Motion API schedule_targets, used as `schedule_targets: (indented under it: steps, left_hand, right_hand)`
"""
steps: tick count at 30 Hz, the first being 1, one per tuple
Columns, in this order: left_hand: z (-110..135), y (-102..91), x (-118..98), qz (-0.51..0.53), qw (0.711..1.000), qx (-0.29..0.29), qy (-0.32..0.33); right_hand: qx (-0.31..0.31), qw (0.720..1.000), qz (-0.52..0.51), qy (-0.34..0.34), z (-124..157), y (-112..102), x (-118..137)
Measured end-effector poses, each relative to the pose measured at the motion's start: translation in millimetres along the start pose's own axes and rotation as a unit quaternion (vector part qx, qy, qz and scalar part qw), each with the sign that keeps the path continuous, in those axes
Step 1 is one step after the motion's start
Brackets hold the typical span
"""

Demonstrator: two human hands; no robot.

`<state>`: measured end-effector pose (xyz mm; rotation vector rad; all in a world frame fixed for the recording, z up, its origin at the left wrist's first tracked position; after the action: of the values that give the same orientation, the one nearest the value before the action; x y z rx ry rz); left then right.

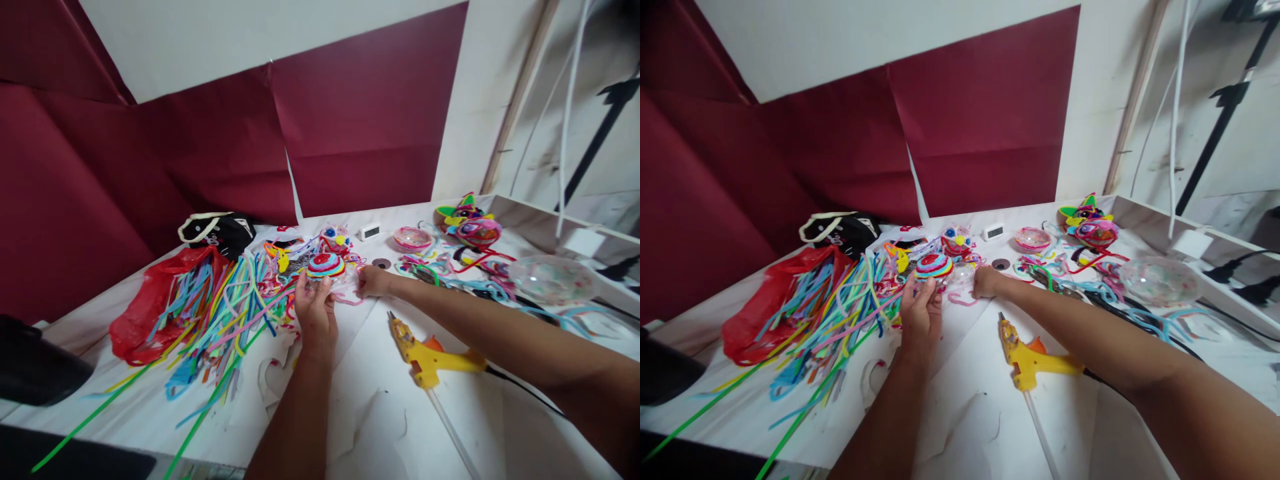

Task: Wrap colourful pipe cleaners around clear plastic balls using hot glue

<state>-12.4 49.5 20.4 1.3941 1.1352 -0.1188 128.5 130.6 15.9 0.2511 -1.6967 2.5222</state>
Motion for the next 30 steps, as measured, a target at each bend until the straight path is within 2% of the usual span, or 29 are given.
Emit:
schedule_targets:
  steps: [12, 18, 21, 25, 27, 30]
  left_hand:
    - [1, -0.6, 1, -0.012, 1.000, -0.004, -0.001]
    - [-1, -0.6, -1, -0.009, 1.000, -0.001, 0.005]
    - [-1, 0.3, -1, -0.006, 1.000, -0.007, 0.001]
    - [2, 2.5, 0, -0.007, 1.000, -0.006, -0.005]
    - [5, 3.9, 1, -0.007, 1.000, 0.007, -0.006]
    - [9, 5.5, 3, -0.005, 1.000, 0.026, -0.010]
  right_hand:
    - [-0.007, 0.998, -0.055, -0.005, -1, 5, 1]
    - [-0.065, 0.979, -0.193, -0.021, 18, -16, -16]
    - [-0.116, 0.945, -0.303, -0.040, 32, -35, -40]
    - [-0.173, 0.868, -0.459, -0.080, 58, -55, -76]
    - [-0.181, 0.831, -0.519, -0.090, 73, -56, -91]
    - [-0.176, 0.792, -0.577, -0.091, 92, -49, -106]
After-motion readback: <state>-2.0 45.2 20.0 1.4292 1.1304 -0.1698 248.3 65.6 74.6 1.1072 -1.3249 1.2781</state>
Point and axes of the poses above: each hand's wrist, its own z-axis away from the middle knuckle, its own y-axis out of the palm, x = y × z, the point moved 3 cm from there along -z, towards the middle knuckle, and after that the axes turned 15 degrees about y, right-handed, at the moved point
